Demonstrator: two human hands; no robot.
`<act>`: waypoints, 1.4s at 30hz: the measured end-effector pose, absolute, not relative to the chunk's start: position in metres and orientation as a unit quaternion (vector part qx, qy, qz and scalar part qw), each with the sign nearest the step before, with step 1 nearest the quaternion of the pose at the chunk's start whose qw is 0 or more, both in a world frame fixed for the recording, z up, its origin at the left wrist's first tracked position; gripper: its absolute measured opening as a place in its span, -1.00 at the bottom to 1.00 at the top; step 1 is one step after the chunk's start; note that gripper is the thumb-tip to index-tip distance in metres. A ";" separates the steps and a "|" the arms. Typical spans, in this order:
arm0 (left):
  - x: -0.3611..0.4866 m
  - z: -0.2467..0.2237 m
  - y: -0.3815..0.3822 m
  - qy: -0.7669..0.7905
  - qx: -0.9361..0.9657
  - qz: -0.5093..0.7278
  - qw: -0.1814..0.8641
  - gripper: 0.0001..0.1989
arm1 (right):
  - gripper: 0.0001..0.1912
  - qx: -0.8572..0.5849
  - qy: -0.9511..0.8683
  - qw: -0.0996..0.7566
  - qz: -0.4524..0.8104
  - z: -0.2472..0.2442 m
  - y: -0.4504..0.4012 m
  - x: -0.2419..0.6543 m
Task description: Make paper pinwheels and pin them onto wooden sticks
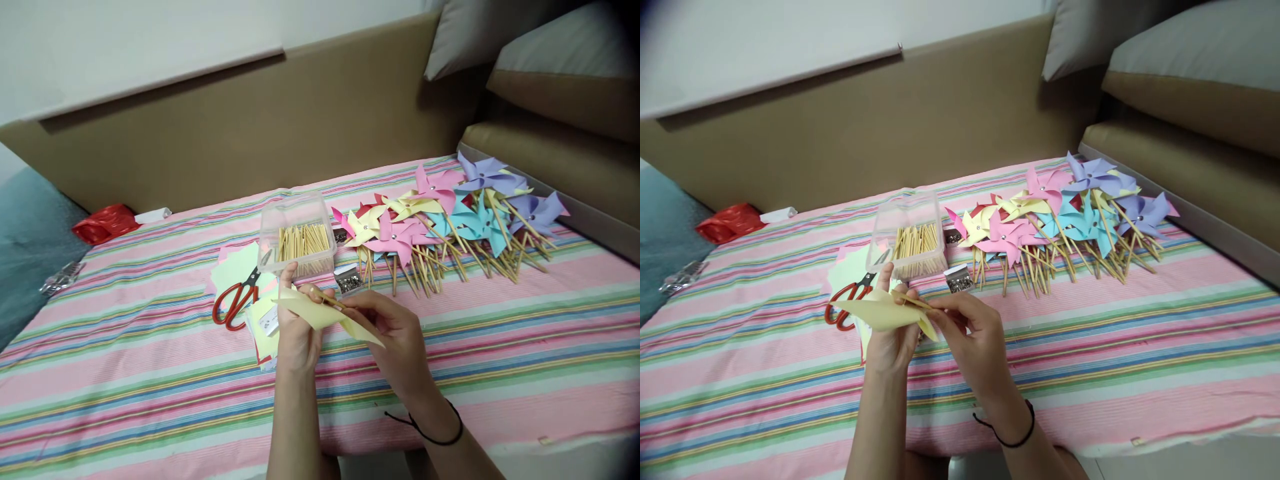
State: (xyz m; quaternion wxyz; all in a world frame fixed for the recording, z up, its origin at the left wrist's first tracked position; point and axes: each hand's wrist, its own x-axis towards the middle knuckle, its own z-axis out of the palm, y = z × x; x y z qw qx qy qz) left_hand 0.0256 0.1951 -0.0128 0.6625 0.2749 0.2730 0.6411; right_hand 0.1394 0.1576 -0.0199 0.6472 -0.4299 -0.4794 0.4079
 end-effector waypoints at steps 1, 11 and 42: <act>0.025 -0.013 0.195 0.273 0.276 0.639 0.664 -0.07 | -0.94 -0.429 -0.481 0.648 0.405 -0.020 0.158 0.139; 0.025 -0.014 0.195 0.275 0.272 0.652 0.652 -0.06 | -0.86 -0.408 -0.484 0.668 0.391 -0.018 0.158 0.140; 0.028 -0.023 0.207 0.413 0.260 0.751 0.445 -0.38 | -0.83 -0.510 -0.485 0.437 0.561 -0.040 0.165 0.154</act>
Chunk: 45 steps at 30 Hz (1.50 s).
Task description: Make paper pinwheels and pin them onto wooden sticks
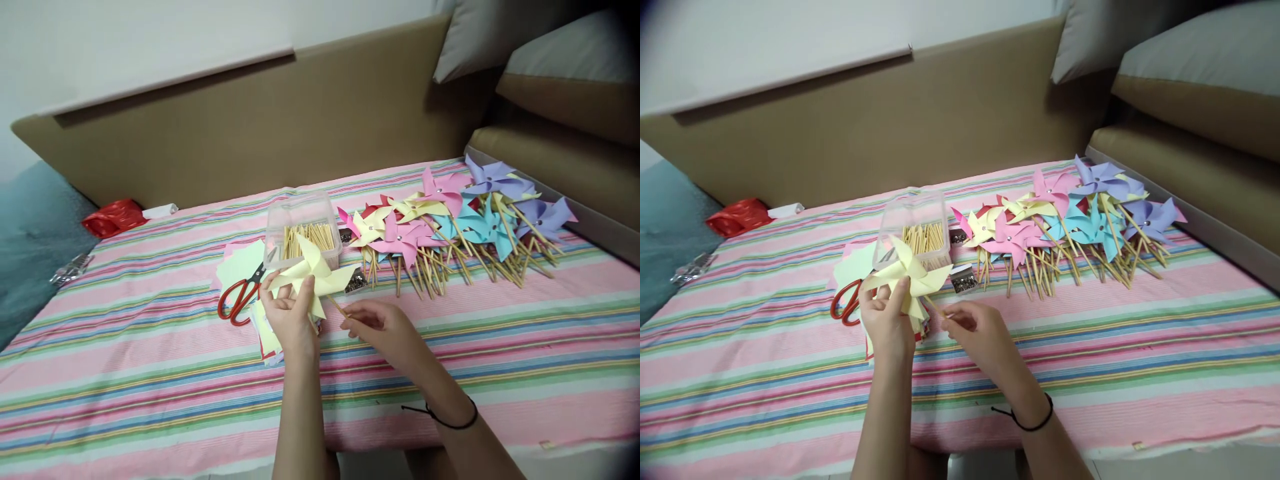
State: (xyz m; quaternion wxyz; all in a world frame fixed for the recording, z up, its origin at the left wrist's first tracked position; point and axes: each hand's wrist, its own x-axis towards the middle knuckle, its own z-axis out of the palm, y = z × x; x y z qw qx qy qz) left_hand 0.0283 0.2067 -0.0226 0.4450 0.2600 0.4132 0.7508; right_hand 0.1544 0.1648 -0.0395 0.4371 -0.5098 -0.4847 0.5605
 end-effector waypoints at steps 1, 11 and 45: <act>0.029 -0.022 0.207 0.429 0.267 0.752 0.423 -0.38 | -0.86 -0.519 -0.499 0.406 0.563 -0.042 0.165 0.156; 0.023 -0.025 0.209 0.460 0.280 0.712 0.451 -0.56 | -0.76 -0.527 -0.491 0.396 0.570 -0.049 0.165 0.169; 0.018 -0.028 0.208 0.450 0.385 0.604 0.533 -0.59 | -0.65 -0.533 -0.445 0.412 0.590 -0.046 0.166 0.167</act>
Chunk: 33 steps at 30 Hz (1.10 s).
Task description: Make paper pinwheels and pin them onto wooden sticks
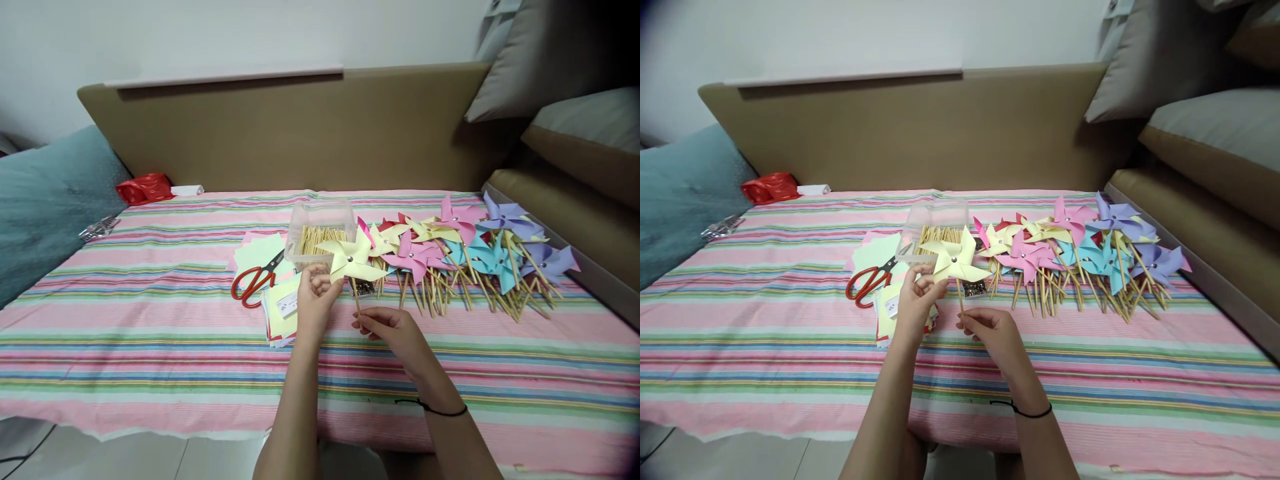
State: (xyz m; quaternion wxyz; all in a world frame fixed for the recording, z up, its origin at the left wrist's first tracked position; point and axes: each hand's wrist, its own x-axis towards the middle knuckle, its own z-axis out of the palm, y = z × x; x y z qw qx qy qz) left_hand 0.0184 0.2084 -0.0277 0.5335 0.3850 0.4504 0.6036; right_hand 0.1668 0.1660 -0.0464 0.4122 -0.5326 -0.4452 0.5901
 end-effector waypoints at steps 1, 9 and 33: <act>0.018 -0.027 0.209 0.451 0.386 0.603 0.532 -0.58 | -0.65 -0.535 -0.445 0.412 0.588 -0.046 0.166 0.167; 0.017 -0.029 0.208 0.440 0.430 0.519 0.593 -0.58 | -0.63 -0.528 -0.451 0.426 0.579 -0.047 0.167 0.167; 0.000 -0.029 0.223 0.543 0.482 0.537 0.429 -0.69 | -0.77 -0.733 -0.455 0.482 0.152 -0.024 0.232 0.268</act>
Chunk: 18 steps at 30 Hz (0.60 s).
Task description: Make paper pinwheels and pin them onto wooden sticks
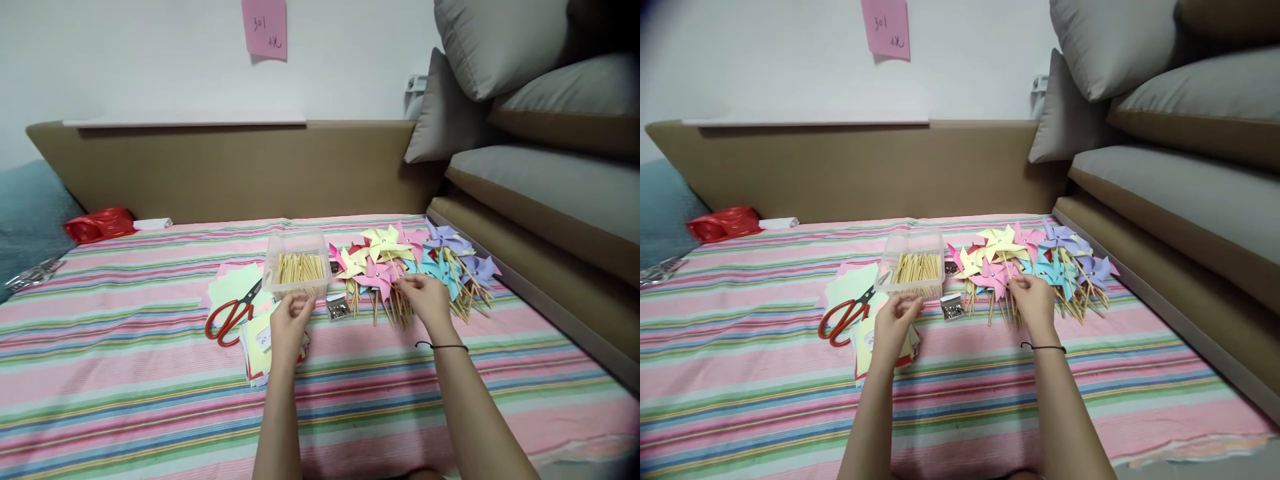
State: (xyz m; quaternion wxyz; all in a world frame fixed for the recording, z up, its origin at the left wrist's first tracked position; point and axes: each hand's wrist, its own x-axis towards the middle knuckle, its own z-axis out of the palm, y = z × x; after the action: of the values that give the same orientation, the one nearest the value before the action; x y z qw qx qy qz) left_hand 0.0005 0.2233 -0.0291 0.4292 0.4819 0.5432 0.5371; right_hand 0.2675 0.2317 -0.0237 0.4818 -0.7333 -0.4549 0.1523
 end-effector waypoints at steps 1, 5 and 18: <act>0.000 -0.028 0.224 0.540 0.478 0.542 0.431 -0.69 | -0.78 -0.735 -0.458 0.477 0.147 -0.025 0.235 0.268; -0.005 -0.024 0.225 0.537 0.466 0.556 0.431 -0.71 | -0.73 -0.739 -0.462 0.474 0.126 -0.029 0.237 0.267; -0.044 -0.020 0.214 0.603 0.359 0.658 0.272 -0.76 | -0.73 -0.643 -0.485 0.565 0.179 -0.030 0.179 0.198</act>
State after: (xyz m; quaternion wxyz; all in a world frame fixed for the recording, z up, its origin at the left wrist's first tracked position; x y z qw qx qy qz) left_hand -0.0439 0.2141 -0.0196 0.2717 0.3592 0.6030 0.6585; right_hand 0.1978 0.1789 -0.0299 0.5646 -0.6432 -0.4853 0.1787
